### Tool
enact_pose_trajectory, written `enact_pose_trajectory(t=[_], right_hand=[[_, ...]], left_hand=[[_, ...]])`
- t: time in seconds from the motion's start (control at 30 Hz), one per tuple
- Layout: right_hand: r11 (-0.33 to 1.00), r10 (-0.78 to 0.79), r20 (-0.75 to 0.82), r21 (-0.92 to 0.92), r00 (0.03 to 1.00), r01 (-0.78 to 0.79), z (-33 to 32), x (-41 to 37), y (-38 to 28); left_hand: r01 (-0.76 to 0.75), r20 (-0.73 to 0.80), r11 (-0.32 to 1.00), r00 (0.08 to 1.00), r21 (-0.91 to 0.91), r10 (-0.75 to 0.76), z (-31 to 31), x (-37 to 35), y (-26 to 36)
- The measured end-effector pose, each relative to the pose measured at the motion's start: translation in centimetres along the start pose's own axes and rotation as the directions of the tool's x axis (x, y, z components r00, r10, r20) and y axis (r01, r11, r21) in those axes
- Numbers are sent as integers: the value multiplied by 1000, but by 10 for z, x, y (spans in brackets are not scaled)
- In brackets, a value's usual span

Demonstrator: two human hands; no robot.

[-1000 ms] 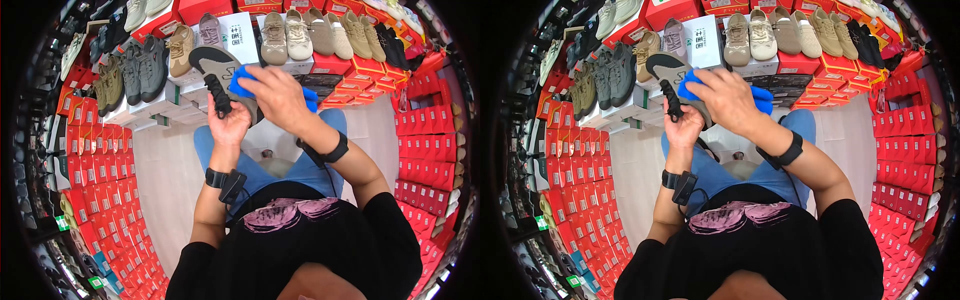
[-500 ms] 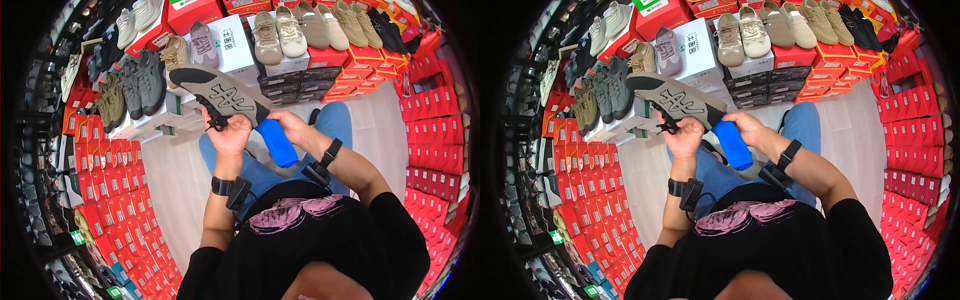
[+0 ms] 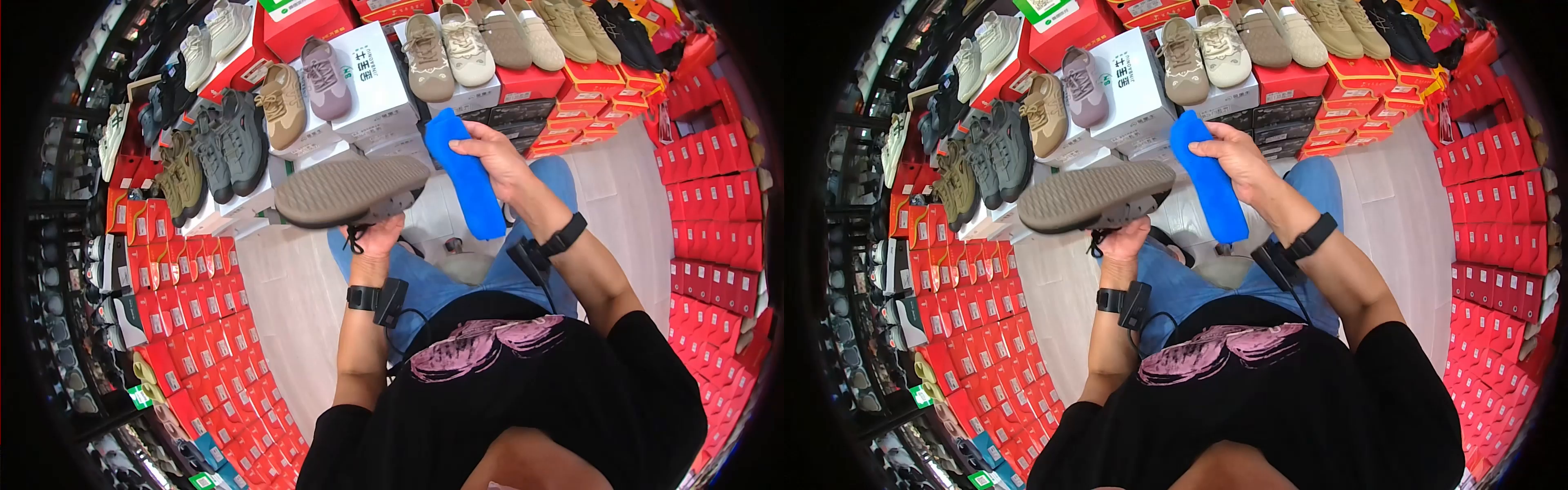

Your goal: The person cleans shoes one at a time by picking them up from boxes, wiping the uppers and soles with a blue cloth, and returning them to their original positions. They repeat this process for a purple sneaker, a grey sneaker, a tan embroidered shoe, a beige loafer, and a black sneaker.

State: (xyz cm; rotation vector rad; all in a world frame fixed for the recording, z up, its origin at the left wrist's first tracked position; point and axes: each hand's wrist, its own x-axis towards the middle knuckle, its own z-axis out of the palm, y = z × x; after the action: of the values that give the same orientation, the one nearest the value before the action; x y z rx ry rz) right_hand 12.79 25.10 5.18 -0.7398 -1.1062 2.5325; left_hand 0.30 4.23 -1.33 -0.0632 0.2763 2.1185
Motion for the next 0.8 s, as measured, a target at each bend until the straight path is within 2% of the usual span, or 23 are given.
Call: enact_pose_trajectory(t=[0.03, 0.07, 0.1, 0.13, 0.17, 0.27, 0.3, 0.37, 0.63, 0.7, 0.73, 0.8], right_hand=[[1000, -7, -2, 1, 1000, 7, -3, 5, 5], [990, 11, -39, -137, 999, -16, -5, 9, 11], [961, 26, -77, -272, 997, -46, -6, 12, 16], [952, 37, -82, -301, 996, -60, -1, 10, 21], [951, 42, -79, -301, 996, -64, 2, 10, 24], [754, -160, -33, -649, 987, 100, 5, 13, 33], [757, -159, -36, -645, 987, 98, 6, 13, 34], [529, -266, 37, -830, 963, 178, 8, 12, 33], [454, -326, 33, -871, 945, 187, 10, 3, 25], [420, -352, 52, -883, 935, 208, 13, -1, 25], [456, -328, 62, -864, 943, 215, 17, -5, 24], [492, -304, 72, -842, 950, 222, 18, -5, 22]], left_hand=[[96, -118, 971, 985, -218, -124, -5, 1, -1], [154, -207, 887, 942, -435, -265, -10, 1, -1], [154, -207, 887, 942, -435, -265, -19, 3, 0], [205, -120, 709, 917, -675, -379, -28, 4, 3], [237, -4, 465, 888, -853, -460, -37, 5, 6], [231, -93, 709, 917, -667, -387, -37, 3, 6], [238, -107, 753, 920, -613, -377, -36, 1, 6], [243, -116, 823, 930, -513, -347, -34, 0, 6], [164, -62, 986, 985, 7, -163, -27, 11, -6], [125, -102, 983, 988, 137, -112, -13, 15, -12], [126, -227, 966, 971, 225, -74, 20, 12, -20], [130, -219, 962, 973, 238, -78, 21, 13, -19]])
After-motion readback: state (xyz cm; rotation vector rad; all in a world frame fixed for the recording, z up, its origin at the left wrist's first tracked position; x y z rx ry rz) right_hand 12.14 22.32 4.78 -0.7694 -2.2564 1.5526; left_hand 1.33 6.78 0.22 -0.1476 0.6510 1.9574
